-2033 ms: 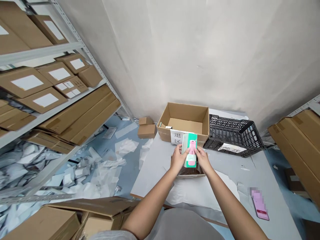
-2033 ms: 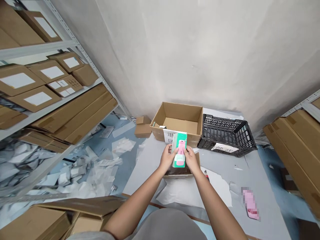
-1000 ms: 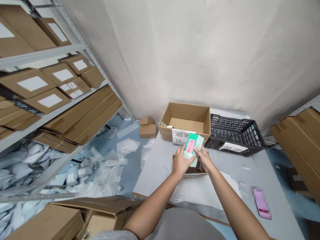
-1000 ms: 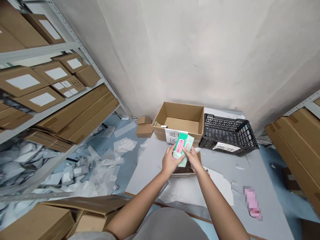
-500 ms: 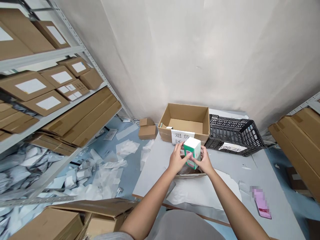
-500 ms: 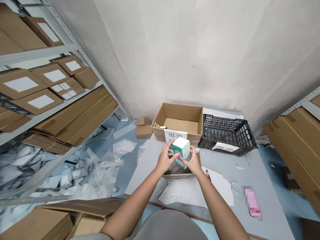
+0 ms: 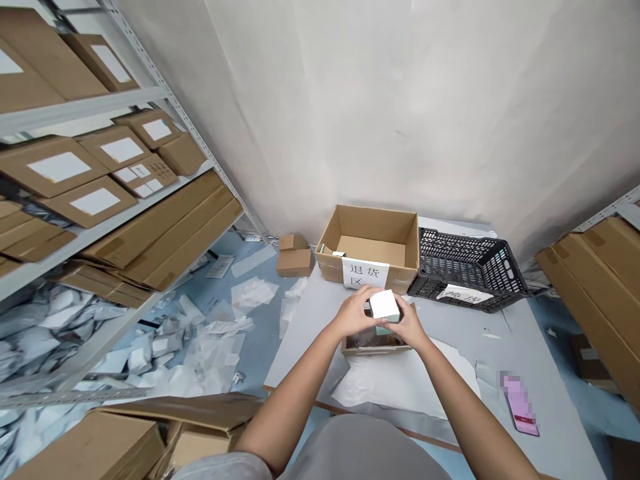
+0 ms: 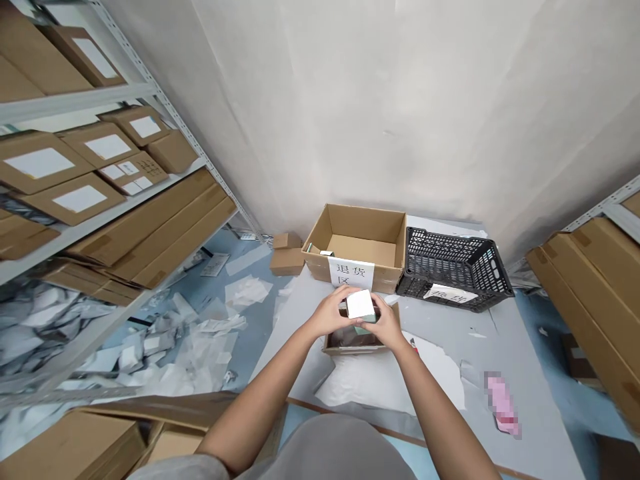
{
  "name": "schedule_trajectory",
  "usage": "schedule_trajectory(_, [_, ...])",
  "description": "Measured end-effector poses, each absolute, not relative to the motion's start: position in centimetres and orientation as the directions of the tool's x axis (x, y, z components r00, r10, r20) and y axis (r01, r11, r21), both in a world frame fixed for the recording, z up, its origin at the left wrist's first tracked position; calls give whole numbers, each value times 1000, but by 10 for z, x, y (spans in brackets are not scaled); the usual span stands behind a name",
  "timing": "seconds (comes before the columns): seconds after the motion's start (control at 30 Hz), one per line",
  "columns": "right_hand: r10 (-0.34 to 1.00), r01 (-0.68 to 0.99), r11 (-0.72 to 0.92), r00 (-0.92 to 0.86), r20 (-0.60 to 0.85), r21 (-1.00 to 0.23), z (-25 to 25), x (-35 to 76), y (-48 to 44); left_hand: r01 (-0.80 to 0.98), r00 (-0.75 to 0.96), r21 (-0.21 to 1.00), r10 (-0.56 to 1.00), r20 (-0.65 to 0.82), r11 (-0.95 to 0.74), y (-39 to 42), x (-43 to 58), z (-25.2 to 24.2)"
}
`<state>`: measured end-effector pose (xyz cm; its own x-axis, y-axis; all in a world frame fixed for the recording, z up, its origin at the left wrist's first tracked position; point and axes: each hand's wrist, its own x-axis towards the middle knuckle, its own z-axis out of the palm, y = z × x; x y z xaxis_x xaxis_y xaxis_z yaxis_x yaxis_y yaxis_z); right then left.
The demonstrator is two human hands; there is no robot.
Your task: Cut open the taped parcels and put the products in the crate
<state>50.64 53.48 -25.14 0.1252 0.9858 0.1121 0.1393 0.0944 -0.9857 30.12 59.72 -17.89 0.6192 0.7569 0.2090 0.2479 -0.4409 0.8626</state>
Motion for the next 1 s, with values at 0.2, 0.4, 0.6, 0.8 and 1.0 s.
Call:
schedule_trajectory(0.2, [996, -28, 42, 79, 39, -999, -259, 504, 531, 444, 487, 792, 854, 180, -420, 586, 313, -174])
schedule_trajectory(0.4, [979, 89, 29, 200, 46, -996, -270, 491, 524, 567, 402, 736, 904, 145, -370, 581, 318, -168])
schedule_trajectory(0.6, [995, -149, 24, 101, 9, -989, -260, 499, 525, 295, 708, 833, 692, 139, -469, 611, 288, -146])
schedule_trajectory(0.8, [999, -140, 37, 2, 37, -989, -253, 508, 529, 167, 792, 870, 589, 163, -465, 635, 287, -150])
schedule_trajectory(1.0, [997, -117, 16, -75, 25, -993, -261, 518, 531, 148, 830, 906, 549, 104, -396, 640, 287, -156])
